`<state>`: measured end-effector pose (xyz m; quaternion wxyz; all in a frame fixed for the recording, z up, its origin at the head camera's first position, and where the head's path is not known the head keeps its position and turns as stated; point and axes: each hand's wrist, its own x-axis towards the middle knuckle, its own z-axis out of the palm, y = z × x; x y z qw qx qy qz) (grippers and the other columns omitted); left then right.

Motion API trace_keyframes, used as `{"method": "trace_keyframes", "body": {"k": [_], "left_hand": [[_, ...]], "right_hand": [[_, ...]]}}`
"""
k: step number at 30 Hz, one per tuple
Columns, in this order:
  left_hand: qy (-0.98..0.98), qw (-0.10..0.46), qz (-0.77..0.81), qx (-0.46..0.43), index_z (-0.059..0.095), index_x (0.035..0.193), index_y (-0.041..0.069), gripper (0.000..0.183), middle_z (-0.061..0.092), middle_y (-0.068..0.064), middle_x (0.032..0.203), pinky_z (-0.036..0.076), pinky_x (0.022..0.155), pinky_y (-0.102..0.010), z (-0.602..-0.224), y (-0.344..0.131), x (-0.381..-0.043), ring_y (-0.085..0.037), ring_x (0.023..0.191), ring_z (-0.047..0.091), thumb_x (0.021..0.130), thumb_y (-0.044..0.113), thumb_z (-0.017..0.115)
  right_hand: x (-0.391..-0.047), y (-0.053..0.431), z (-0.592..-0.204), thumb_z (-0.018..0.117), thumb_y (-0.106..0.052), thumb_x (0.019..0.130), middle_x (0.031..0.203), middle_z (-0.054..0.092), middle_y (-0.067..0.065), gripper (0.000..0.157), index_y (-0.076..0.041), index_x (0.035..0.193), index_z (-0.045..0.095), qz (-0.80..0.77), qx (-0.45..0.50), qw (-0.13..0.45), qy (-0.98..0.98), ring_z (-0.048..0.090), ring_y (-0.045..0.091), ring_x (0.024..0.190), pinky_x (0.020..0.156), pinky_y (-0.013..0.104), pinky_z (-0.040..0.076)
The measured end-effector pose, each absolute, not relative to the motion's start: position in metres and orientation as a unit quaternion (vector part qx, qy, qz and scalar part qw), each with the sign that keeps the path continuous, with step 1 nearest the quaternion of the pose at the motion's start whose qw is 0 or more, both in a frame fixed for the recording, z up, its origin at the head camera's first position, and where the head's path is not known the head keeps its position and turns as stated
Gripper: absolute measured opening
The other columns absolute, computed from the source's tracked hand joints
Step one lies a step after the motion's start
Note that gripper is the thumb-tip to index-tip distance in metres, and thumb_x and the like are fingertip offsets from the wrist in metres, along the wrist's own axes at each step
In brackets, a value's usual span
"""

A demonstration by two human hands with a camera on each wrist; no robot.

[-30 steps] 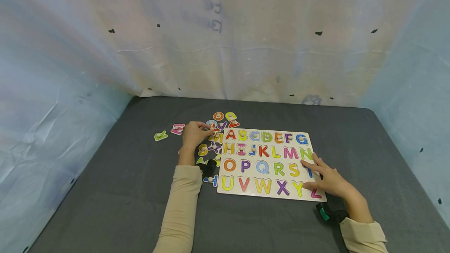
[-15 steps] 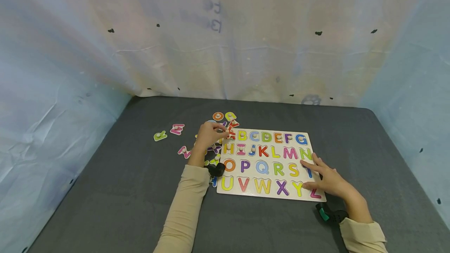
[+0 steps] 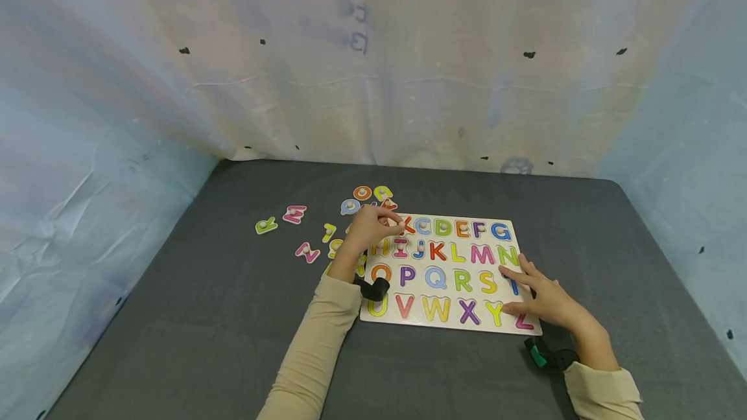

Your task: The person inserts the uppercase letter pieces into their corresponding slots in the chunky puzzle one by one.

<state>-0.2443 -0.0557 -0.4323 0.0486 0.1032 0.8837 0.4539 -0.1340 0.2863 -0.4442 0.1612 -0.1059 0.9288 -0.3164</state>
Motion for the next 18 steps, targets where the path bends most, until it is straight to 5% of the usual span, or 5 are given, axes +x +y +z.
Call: {"method": "trace_keyframes", "body": {"k": [8, 12, 18], "left_hand": [[0.888, 0.076, 0.435, 0.130, 0.077, 0.094, 0.014, 0.014, 0.041, 0.005, 0.069, 0.027, 0.060, -0.024, -0.434, -0.031, -0.238, -0.009, 0.061, 0.032, 0.085, 0.023, 0.073], [0.890, 0.093, 0.421, 0.150, 0.077, 0.093, 0.014, 0.013, 0.036, 0.003, 0.060, 0.024, 0.054, -0.023, -0.439, -0.020, -0.238, -0.010, 0.053, 0.028, 0.084, 0.022, 0.073], [0.892, 0.117, 0.411, 0.150, 0.078, 0.089, 0.016, 0.010, 0.058, 0.005, 0.083, 0.029, 0.054, -0.020, -0.443, -0.009, -0.239, -0.008, 0.059, 0.036, 0.081, 0.021, 0.074]], "right_hand": [[-0.134, 0.288, -0.444, 0.079, -0.033, 0.075, 0.156, 0.008, 0.035, 0.084, -0.002, 0.143, 0.041, -0.308, -0.101, 0.162, 0.932, 0.008, 0.061, 0.139, 0.098, 0.083, 0.001], [-0.134, 0.288, -0.445, 0.079, -0.032, 0.076, 0.155, 0.010, 0.036, 0.082, -0.002, 0.143, 0.042, -0.301, -0.104, 0.159, 0.935, 0.010, 0.062, 0.139, 0.098, 0.083, 0.004], [-0.133, 0.286, -0.444, 0.080, -0.031, 0.076, 0.155, 0.010, 0.036, 0.082, -0.001, 0.143, 0.042, -0.305, -0.111, 0.154, 0.933, 0.011, 0.062, 0.139, 0.097, 0.083, 0.005]]}}
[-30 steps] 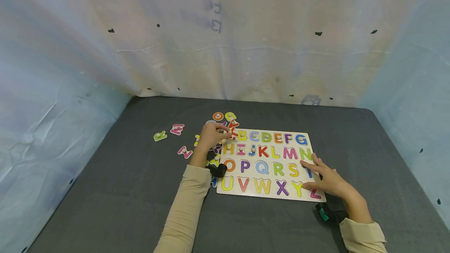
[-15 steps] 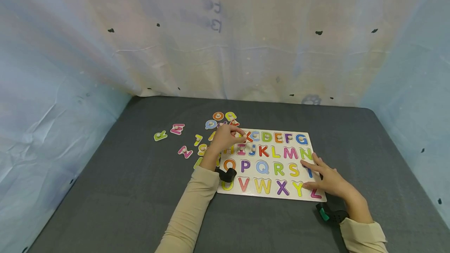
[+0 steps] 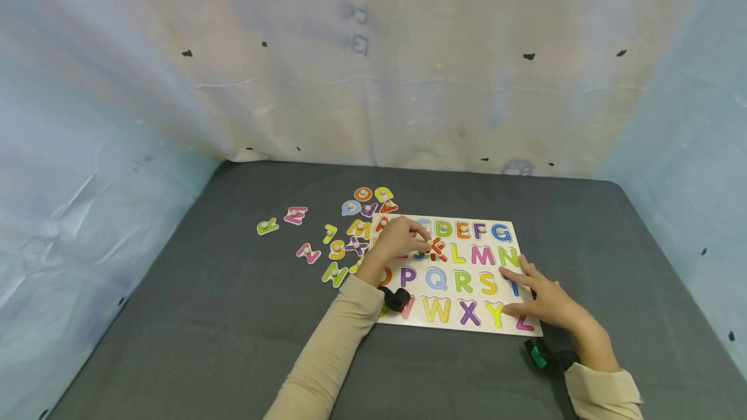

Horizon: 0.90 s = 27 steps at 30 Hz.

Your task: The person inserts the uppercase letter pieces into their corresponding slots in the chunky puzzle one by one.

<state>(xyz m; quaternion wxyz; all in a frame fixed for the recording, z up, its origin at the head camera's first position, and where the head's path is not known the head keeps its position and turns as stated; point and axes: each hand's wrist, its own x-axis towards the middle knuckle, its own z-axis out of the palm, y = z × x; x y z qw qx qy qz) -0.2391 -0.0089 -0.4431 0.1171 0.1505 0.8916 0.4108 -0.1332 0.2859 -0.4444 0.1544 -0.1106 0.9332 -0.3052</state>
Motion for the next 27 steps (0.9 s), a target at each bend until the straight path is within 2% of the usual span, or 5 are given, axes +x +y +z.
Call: {"method": "trace_keyframes", "body": {"k": [1, 6, 8, 18, 27], "left_hand": [[0.893, 0.119, 0.408, 0.152, 0.078, 0.089, 0.016, 0.010, 0.059, 0.006, 0.084, 0.029, 0.054, -0.020, -0.443, -0.007, -0.239, -0.008, 0.060, 0.037, 0.081, 0.021, 0.074], [0.900, 0.132, 0.386, 0.152, 0.078, 0.087, 0.015, 0.008, 0.046, 0.007, 0.060, 0.027, 0.051, -0.020, -0.444, -0.001, -0.241, -0.008, 0.055, 0.035, 0.081, 0.021, 0.075], [0.904, 0.136, 0.376, 0.150, 0.078, 0.086, 0.016, 0.008, 0.046, 0.009, 0.059, 0.027, 0.052, -0.020, -0.444, 0.001, -0.241, -0.007, 0.055, 0.036, 0.081, 0.022, 0.075], [0.913, 0.149, 0.355, 0.136, 0.077, 0.083, 0.017, 0.007, 0.067, -0.001, 0.091, 0.033, 0.057, -0.021, -0.446, 0.006, -0.240, -0.008, 0.064, 0.043, 0.082, 0.023, 0.076], [0.919, 0.155, 0.339, 0.131, 0.077, 0.084, 0.017, 0.008, 0.071, -0.002, 0.097, 0.034, 0.059, -0.020, -0.444, 0.008, -0.240, -0.009, 0.068, 0.047, 0.082, 0.025, 0.077]], "right_hand": [[-0.133, 0.286, -0.444, 0.080, -0.031, 0.076, 0.155, 0.010, 0.036, 0.083, -0.001, 0.143, 0.042, -0.306, -0.111, 0.155, 0.933, 0.010, 0.062, 0.139, 0.098, 0.082, 0.004], [-0.135, 0.287, -0.444, 0.079, -0.032, 0.076, 0.155, 0.009, 0.035, 0.084, -0.002, 0.144, 0.041, -0.308, -0.111, 0.157, 0.932, 0.009, 0.062, 0.139, 0.098, 0.082, 0.003], [-0.134, 0.287, -0.444, 0.080, -0.032, 0.075, 0.155, 0.009, 0.035, 0.084, -0.002, 0.144, 0.041, -0.308, -0.110, 0.158, 0.932, 0.009, 0.062, 0.139, 0.098, 0.082, 0.003], [-0.135, 0.286, -0.445, 0.079, -0.031, 0.076, 0.155, 0.009, 0.036, 0.082, -0.002, 0.144, 0.042, -0.304, -0.108, 0.161, 0.933, 0.009, 0.061, 0.139, 0.098, 0.082, 0.004], [-0.135, 0.286, -0.444, 0.079, -0.031, 0.076, 0.155, 0.009, 0.036, 0.082, -0.002, 0.143, 0.042, -0.308, -0.107, 0.161, 0.932, 0.009, 0.062, 0.139, 0.098, 0.083, 0.003]]}}
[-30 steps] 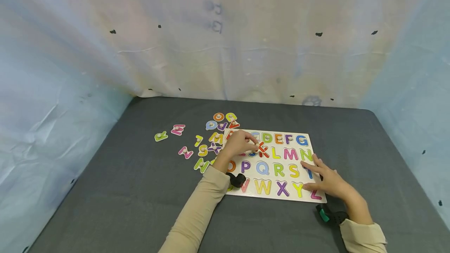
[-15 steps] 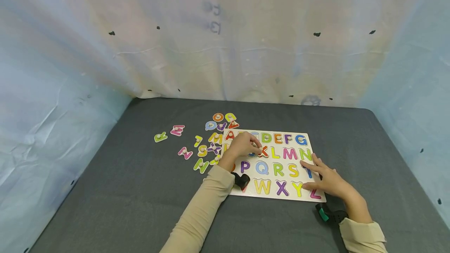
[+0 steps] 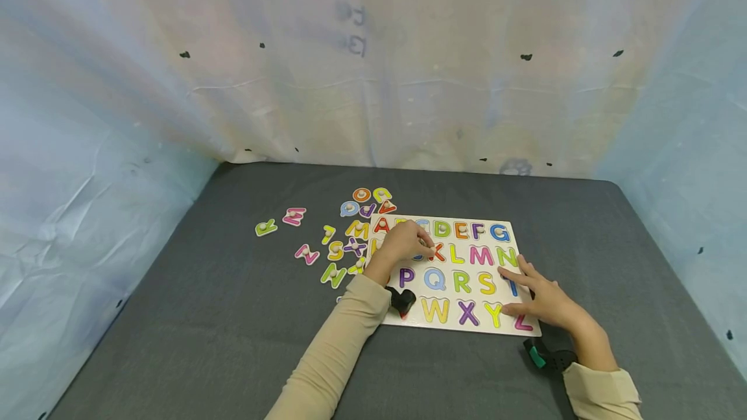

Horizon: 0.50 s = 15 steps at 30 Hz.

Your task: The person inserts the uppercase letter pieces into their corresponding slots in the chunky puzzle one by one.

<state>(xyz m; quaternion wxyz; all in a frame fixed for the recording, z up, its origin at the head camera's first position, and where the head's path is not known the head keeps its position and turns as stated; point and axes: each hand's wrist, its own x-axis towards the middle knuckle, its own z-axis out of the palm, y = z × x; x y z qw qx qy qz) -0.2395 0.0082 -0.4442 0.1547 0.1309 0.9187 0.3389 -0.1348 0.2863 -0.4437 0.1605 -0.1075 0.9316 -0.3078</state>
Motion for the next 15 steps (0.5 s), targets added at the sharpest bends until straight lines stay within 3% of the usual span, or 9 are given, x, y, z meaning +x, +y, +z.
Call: {"method": "trace_keyframes", "body": {"k": [10, 15], "left_hand": [[0.913, 0.130, 0.357, 0.147, 0.078, 0.093, 0.017, 0.016, 0.070, -0.004, 0.113, 0.041, 0.068, -0.020, -0.435, -0.002, -0.239, -0.012, 0.086, 0.056, 0.081, 0.027, 0.078], [0.908, 0.114, 0.371, 0.160, 0.078, 0.098, 0.016, 0.019, 0.070, -0.003, 0.114, 0.041, 0.074, -0.024, -0.431, -0.013, -0.238, -0.014, 0.088, 0.054, 0.082, 0.026, 0.077]], "right_hand": [[-0.135, 0.287, -0.445, 0.079, -0.033, 0.075, 0.155, 0.008, 0.035, 0.085, -0.002, 0.144, 0.041, -0.305, -0.104, 0.161, 0.933, 0.009, 0.062, 0.139, 0.098, 0.082, 0.002], [-0.135, 0.288, -0.445, 0.079, -0.032, 0.075, 0.155, 0.008, 0.035, 0.084, -0.002, 0.144, 0.041, -0.309, -0.104, 0.161, 0.932, 0.008, 0.062, 0.139, 0.098, 0.082, 0.001]]}}
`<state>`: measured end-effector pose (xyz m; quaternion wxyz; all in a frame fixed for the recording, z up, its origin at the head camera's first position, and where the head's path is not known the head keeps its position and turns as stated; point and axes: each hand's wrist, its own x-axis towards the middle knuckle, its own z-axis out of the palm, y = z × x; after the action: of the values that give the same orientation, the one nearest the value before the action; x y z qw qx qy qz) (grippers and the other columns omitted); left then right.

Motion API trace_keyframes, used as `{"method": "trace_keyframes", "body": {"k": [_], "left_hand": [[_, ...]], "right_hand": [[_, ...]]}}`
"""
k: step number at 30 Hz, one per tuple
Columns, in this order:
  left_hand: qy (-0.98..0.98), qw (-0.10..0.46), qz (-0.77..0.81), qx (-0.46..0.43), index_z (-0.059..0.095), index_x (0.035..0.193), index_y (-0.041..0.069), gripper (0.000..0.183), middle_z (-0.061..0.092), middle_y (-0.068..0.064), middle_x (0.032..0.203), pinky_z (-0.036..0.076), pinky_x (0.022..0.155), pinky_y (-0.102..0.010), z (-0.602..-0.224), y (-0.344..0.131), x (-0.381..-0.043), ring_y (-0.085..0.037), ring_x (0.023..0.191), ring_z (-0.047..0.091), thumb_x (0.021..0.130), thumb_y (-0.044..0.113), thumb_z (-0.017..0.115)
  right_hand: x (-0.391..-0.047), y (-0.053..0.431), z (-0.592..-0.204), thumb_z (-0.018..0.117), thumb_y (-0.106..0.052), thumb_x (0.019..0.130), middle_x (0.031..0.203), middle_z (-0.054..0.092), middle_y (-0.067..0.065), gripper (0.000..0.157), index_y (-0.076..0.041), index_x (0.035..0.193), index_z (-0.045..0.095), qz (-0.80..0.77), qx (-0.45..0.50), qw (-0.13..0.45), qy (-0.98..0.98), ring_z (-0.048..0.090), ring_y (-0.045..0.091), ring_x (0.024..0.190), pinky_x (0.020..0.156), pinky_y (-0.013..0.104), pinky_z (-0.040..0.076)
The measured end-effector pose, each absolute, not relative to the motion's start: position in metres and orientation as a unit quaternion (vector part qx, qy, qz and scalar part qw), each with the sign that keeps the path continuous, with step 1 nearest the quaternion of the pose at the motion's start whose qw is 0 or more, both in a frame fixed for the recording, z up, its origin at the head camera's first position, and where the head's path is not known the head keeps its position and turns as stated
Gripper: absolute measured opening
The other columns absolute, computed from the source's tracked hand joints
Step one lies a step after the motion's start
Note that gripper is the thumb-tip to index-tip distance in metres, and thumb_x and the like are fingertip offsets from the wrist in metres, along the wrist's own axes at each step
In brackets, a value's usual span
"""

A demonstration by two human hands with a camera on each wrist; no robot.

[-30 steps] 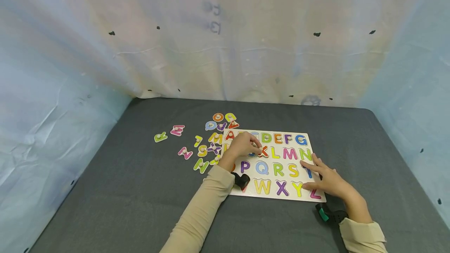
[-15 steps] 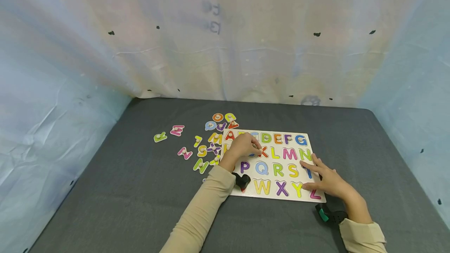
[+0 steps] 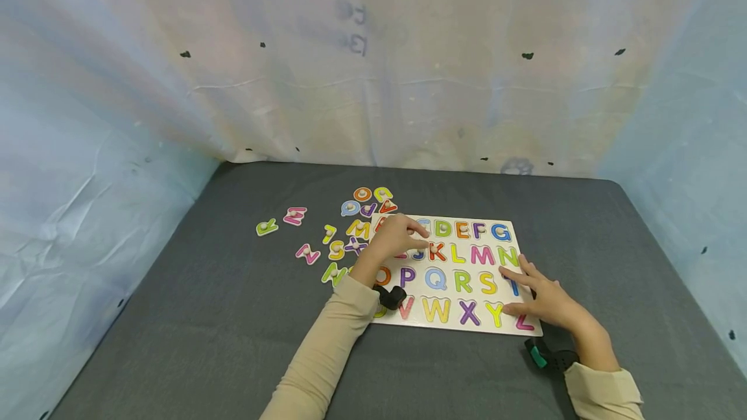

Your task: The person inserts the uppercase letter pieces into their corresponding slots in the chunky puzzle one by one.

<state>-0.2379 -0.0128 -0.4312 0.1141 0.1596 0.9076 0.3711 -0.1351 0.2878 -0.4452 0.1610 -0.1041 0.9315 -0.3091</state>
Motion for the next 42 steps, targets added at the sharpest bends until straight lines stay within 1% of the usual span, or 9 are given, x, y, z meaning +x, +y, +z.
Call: {"method": "trace_keyframes", "body": {"k": [5, 7, 10, 12, 13, 17, 26, 35, 42], "left_hand": [[0.901, 0.098, 0.388, 0.166, 0.078, 0.098, 0.015, 0.017, 0.070, -0.003, 0.108, 0.038, 0.072, -0.025, -0.428, -0.027, -0.236, -0.014, 0.081, 0.048, 0.083, 0.024, 0.075], [0.900, 0.091, 0.392, 0.167, 0.077, 0.098, 0.014, 0.017, 0.067, -0.003, 0.092, 0.035, 0.066, -0.024, -0.427, -0.035, -0.236, -0.012, 0.073, 0.044, 0.084, 0.023, 0.075], [0.896, 0.084, 0.401, 0.168, 0.077, 0.099, 0.011, 0.019, 0.049, 0.002, 0.065, 0.028, 0.057, -0.023, -0.427, -0.048, -0.238, -0.011, 0.060, 0.035, 0.084, 0.021, 0.075], [0.897, 0.074, 0.400, 0.171, 0.076, 0.100, 0.009, 0.020, 0.035, 0.004, 0.057, 0.024, 0.053, -0.022, -0.426, -0.057, -0.238, -0.011, 0.054, 0.029, 0.083, 0.020, 0.075], [0.898, 0.071, 0.400, 0.170, 0.076, 0.100, 0.008, 0.020, 0.034, 0.005, 0.055, 0.024, 0.052, -0.022, -0.426, -0.062, -0.239, -0.011, 0.053, 0.028, 0.083, 0.020, 0.075], [0.905, 0.052, 0.390, 0.160, 0.077, 0.097, 0.008, 0.018, 0.035, 0.005, 0.056, 0.026, 0.054, -0.022, -0.423, -0.082, -0.238, -0.010, 0.055, 0.031, 0.084, 0.020, 0.074], [0.909, 0.050, 0.396, 0.122, 0.075, 0.103, 0.007, 0.022, 0.033, 0.003, 0.056, 0.029, 0.056, -0.026, -0.422, -0.127, -0.237, -0.012, 0.052, 0.027, 0.091, 0.023, 0.067], [0.907, 0.060, 0.399, 0.116, 0.074, 0.106, 0.006, 0.026, 0.047, 0.002, 0.064, 0.035, 0.060, -0.026, -0.434, -0.168, -0.244, -0.011, 0.056, 0.037, 0.093, 0.027, 0.064], [0.893, 0.089, 0.423, 0.127, 0.072, 0.107, 0.002, 0.027, 0.029, 0.008, 0.052, 0.029, 0.042, -0.026, -0.445, -0.187, -0.248, -0.008, 0.039, 0.026, 0.093, 0.024, 0.064]], "right_hand": [[-0.135, 0.287, -0.445, 0.079, -0.032, 0.076, 0.155, 0.008, 0.036, 0.084, -0.002, 0.144, 0.041, -0.308, -0.106, 0.158, 0.932, 0.009, 0.062, 0.139, 0.098, 0.082, 0.002], [-0.135, 0.287, -0.445, 0.079, -0.032, 0.076, 0.155, 0.008, 0.036, 0.084, -0.002, 0.144, 0.041, -0.308, -0.107, 0.158, 0.932, 0.009, 0.062, 0.139, 0.098, 0.082, 0.002], [-0.135, 0.287, -0.445, 0.079, -0.032, 0.076, 0.155, 0.008, 0.036, 0.084, -0.002, 0.144, 0.040, -0.309, -0.107, 0.159, 0.932, 0.009, 0.062, 0.139, 0.098, 0.082, 0.002], [-0.135, 0.288, -0.445, 0.079, -0.032, 0.076, 0.155, 0.008, 0.036, 0.084, -0.002, 0.144, 0.040, -0.310, -0.106, 0.160, 0.931, 0.008, 0.062, 0.139, 0.098, 0.082, 0.002], [-0.135, 0.288, -0.445, 0.079, -0.032, 0.075, 0.155, 0.008, 0.036, 0.084, -0.002, 0.144, 0.040, -0.311, -0.104, 0.162, 0.931, 0.008, 0.062, 0.139, 0.098, 0.082, 0.001], [-0.135, 0.287, -0.445, 0.079, -0.033, 0.076, 0.155, 0.008, 0.036, 0.084, -0.002, 0.144, 0.040, -0.309, -0.104, 0.165, 0.931, 0.008, 0.062, 0.139, 0.098, 0.082, 0.002], [-0.136, 0.285, -0.447, 0.079, -0.032, 0.076, 0.155, 0.009, 0.036, 0.083, -0.002, 0.144, 0.041, -0.298, -0.103, 0.164, 0.935, 0.010, 0.062, 0.139, 0.098, 0.082, 0.004], [-0.135, 0.283, -0.446, 0.080, -0.033, 0.075, 0.155, 0.008, 0.036, 0.085, -0.002, 0.144, 0.041, -0.306, -0.100, 0.168, 0.932, 0.009, 0.062, 0.139, 0.099, 0.082, 0.002], [-0.136, 0.287, -0.446, 0.080, -0.032, 0.074, 0.154, 0.010, 0.037, 0.085, 0.000, 0.143, 0.041, -0.303, -0.106, 0.160, 0.934, 0.010, 0.063, 0.138, 0.096, 0.084, 0.003]]}}
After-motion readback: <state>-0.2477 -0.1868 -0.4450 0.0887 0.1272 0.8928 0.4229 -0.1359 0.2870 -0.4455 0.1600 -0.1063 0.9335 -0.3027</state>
